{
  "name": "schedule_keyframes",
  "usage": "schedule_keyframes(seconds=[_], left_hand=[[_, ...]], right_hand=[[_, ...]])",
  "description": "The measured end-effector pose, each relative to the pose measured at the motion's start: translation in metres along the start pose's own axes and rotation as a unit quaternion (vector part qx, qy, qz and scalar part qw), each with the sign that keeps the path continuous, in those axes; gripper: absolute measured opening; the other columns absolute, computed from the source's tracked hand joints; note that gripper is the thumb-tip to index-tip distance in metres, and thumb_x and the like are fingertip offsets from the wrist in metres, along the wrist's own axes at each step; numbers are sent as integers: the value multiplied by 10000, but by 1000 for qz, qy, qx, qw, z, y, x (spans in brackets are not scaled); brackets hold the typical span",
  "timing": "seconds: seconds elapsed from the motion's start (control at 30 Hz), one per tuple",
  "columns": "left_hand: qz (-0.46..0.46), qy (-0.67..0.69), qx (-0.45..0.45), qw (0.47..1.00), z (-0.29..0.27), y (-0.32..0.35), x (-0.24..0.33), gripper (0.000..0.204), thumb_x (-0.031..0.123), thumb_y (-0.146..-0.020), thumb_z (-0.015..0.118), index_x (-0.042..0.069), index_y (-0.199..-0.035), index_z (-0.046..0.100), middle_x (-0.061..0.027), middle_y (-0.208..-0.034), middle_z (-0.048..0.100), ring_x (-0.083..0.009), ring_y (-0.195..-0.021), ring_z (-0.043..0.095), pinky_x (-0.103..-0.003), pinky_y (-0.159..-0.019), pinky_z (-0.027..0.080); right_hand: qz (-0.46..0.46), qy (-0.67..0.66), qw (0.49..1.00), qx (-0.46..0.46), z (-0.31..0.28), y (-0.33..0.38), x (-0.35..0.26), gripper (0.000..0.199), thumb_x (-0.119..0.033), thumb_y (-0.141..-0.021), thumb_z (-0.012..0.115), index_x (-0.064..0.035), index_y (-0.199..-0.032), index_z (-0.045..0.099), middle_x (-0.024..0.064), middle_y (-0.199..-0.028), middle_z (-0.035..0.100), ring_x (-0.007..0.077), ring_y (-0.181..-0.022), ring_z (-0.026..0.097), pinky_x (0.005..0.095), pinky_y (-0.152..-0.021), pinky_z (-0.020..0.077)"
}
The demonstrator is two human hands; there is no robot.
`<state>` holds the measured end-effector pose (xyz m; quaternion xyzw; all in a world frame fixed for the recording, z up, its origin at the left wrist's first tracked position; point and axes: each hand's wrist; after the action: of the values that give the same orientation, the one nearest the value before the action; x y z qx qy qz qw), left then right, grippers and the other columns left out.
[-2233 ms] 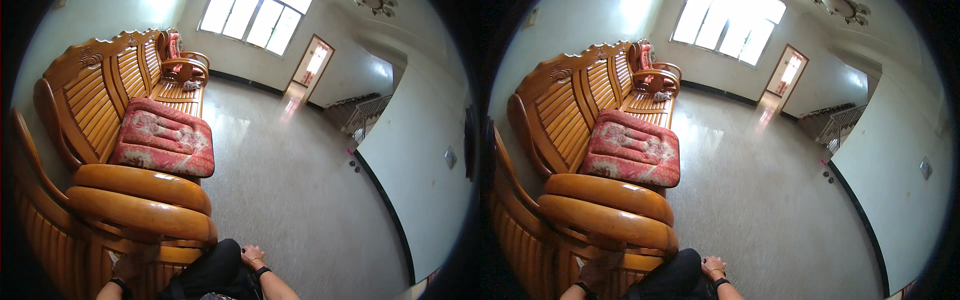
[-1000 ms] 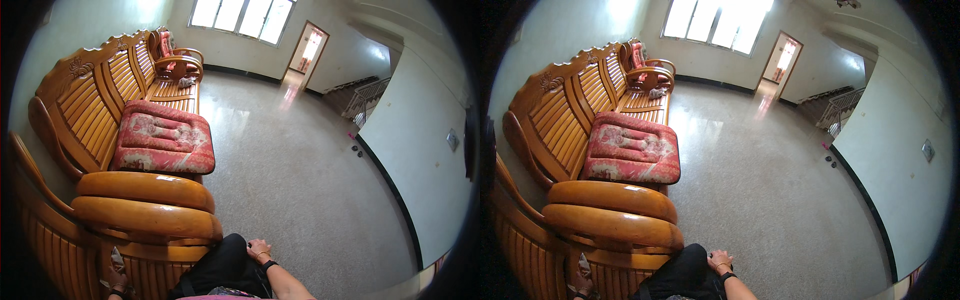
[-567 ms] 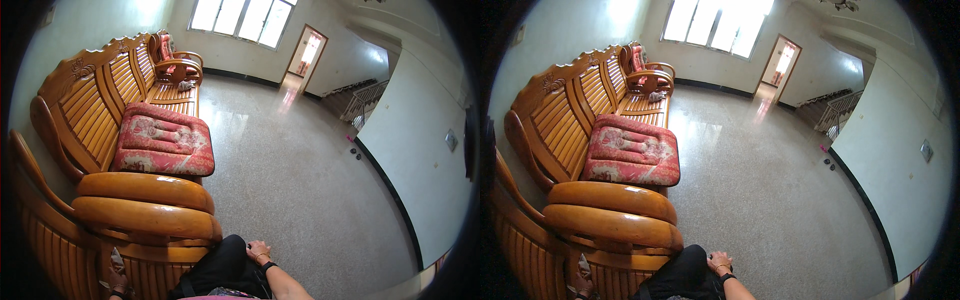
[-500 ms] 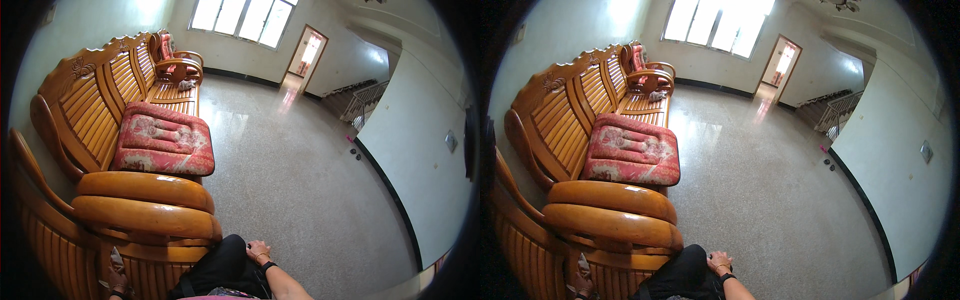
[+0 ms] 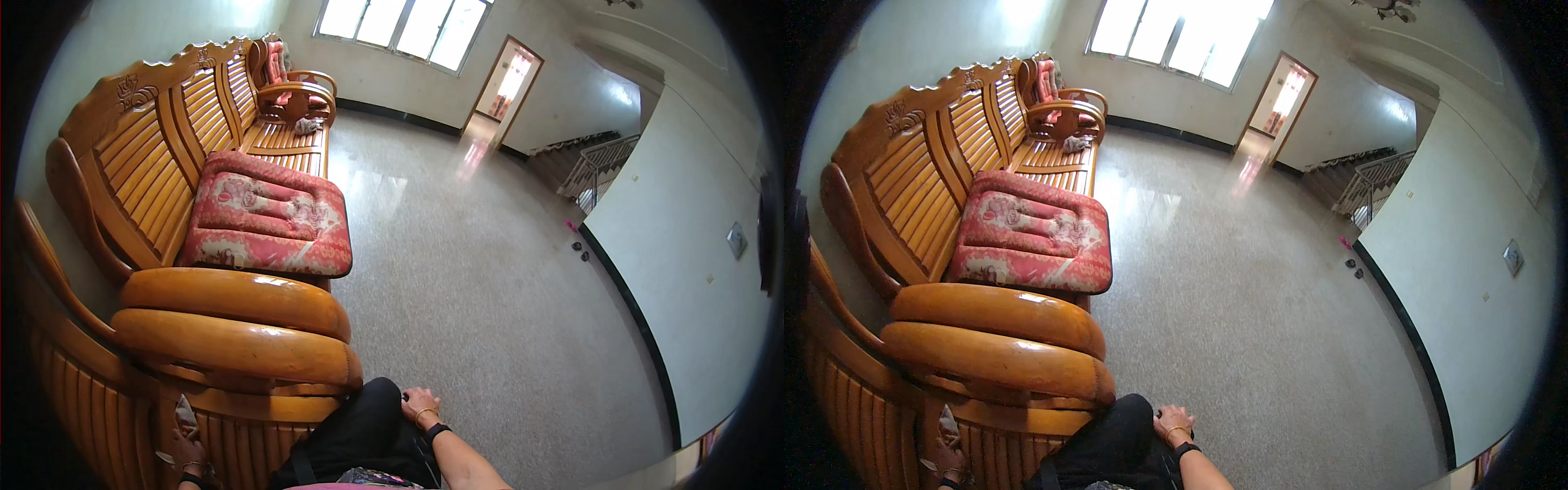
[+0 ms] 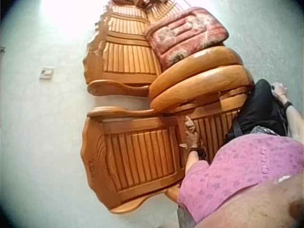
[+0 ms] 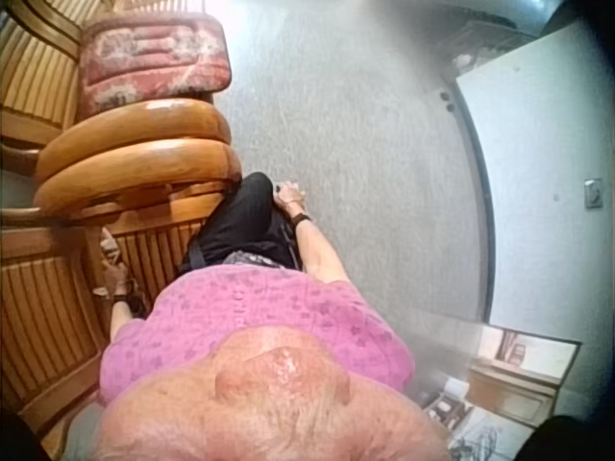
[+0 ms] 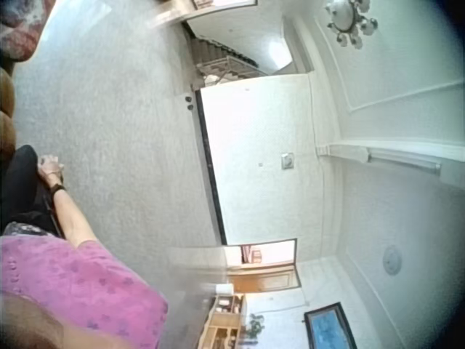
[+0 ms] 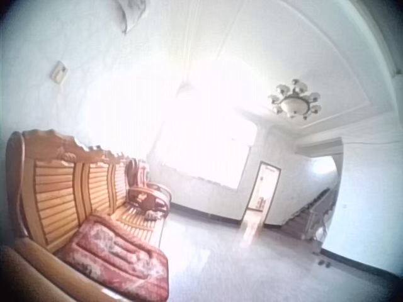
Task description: Wiping down wooden chairs and a wooden sofa with a cloth.
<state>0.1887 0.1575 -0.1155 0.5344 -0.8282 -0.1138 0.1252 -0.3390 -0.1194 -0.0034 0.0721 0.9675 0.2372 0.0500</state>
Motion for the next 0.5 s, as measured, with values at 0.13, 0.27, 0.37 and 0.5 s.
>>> schedule_keyframes(seconds=[0.13,0.27,0.37,0.5], left_hand=[[26,25,46,998,14,-3,-11,620,138,-781,636,6,-1325,370,-258,-1216,554,-409,-1111,572,-477,-911,480],[50,90,2,995,-21,16,12,482,131,-763,629,19,-1186,426,-264,-1154,568,-426,-1061,580,-498,-885,480],[32,51,24,998,-33,29,18,447,136,-755,625,23,-1142,434,-262,-1099,578,-439,-1023,587,-503,-867,483],[56,43,45,996,-26,27,14,422,152,-779,618,32,-1140,435,-266,-1088,578,-443,-1018,593,-500,-866,487]], right_hand=[[3,2,1000,-2,-3,-1,-3,439,-458,-889,522,-222,-1238,642,37,-1338,570,255,-1285,467,517,-1046,343],[0,22,1000,-11,6,-17,8,474,-498,-852,545,-215,-1213,664,54,-1331,580,295,-1263,496,528,-1029,367],[-7,51,998,-20,7,-28,5,419,-483,-852,553,-234,-1158,696,82,-1224,652,317,-1175,585,509,-982,423],[8,45,998,-39,19,-47,10,433,-501,-856,549,-236,-1169,689,90,-1215,656,322,-1167,593,495,-987,426]])
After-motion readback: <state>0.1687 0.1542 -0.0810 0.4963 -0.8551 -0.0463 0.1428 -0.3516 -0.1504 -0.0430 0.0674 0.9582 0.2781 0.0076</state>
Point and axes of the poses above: each hand's wrist, its own y-axis away from the middle knuckle, its own z-axis out of the palm, x = y × z
